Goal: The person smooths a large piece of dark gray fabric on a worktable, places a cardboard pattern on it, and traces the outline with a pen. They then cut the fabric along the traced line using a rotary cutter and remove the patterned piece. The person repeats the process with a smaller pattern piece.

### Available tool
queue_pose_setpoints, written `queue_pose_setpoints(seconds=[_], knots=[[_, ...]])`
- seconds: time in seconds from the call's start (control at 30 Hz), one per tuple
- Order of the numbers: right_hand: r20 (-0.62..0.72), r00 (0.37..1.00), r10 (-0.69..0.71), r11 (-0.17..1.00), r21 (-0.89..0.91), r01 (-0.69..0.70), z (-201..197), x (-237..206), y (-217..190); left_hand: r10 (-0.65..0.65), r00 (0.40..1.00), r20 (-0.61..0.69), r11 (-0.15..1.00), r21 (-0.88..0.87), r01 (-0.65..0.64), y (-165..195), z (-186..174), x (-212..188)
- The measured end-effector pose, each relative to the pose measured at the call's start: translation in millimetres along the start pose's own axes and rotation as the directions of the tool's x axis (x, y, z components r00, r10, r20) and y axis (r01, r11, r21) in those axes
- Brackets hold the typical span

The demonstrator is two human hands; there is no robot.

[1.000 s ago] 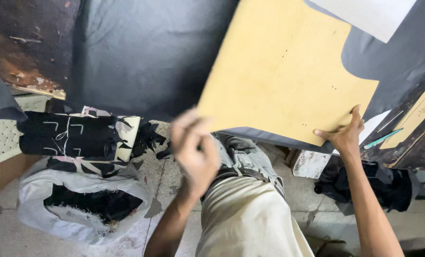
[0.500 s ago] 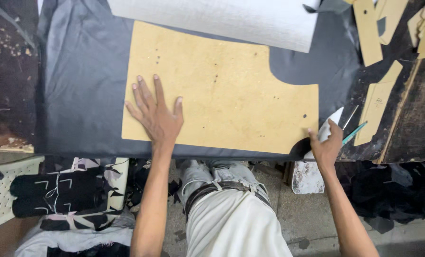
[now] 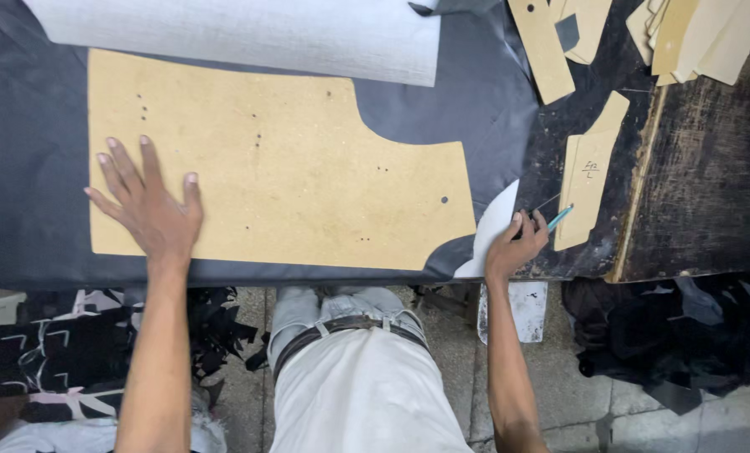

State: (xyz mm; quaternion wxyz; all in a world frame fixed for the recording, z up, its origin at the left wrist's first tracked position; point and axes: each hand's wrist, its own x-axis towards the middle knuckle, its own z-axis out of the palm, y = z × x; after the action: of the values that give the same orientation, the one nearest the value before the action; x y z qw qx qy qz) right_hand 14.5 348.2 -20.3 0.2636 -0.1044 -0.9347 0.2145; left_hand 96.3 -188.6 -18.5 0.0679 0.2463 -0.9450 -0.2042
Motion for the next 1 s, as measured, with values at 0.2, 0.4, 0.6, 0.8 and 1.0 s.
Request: queue_pose_setpoints(seconds=[0.2,0.4,0.6,0.8,1.0], knots=[[-0.083,0.994,0.075,0.997,0.021,-0.074,-19,22,25,-0.054,0.997,0.054,0.998,0.017,0.053,11,-5,-3],[-0.155,0.969,0.191,0.982,0.039,-0.187,-28,33,27,-0.026,0.998,0.065,0.999,0.029,0.025,17,-9,-7],[-0.130,0.939,0.318,0.946,0.118,-0.304,-17,44,30,0.009,0.998,0.069,1.000,0.005,-0.010,9,-5,-9],[-0.006,0.923,0.384,0.916,0.129,-0.380,-19,49,33,0.031,0.998,0.052,0.996,0.078,-0.035,-2,3,-9],[0.107,0.955,0.278,0.950,0.113,-0.290,-20,45,20,-0.001,0.997,0.079,1.000,0.015,0.000,2,0,-9]])
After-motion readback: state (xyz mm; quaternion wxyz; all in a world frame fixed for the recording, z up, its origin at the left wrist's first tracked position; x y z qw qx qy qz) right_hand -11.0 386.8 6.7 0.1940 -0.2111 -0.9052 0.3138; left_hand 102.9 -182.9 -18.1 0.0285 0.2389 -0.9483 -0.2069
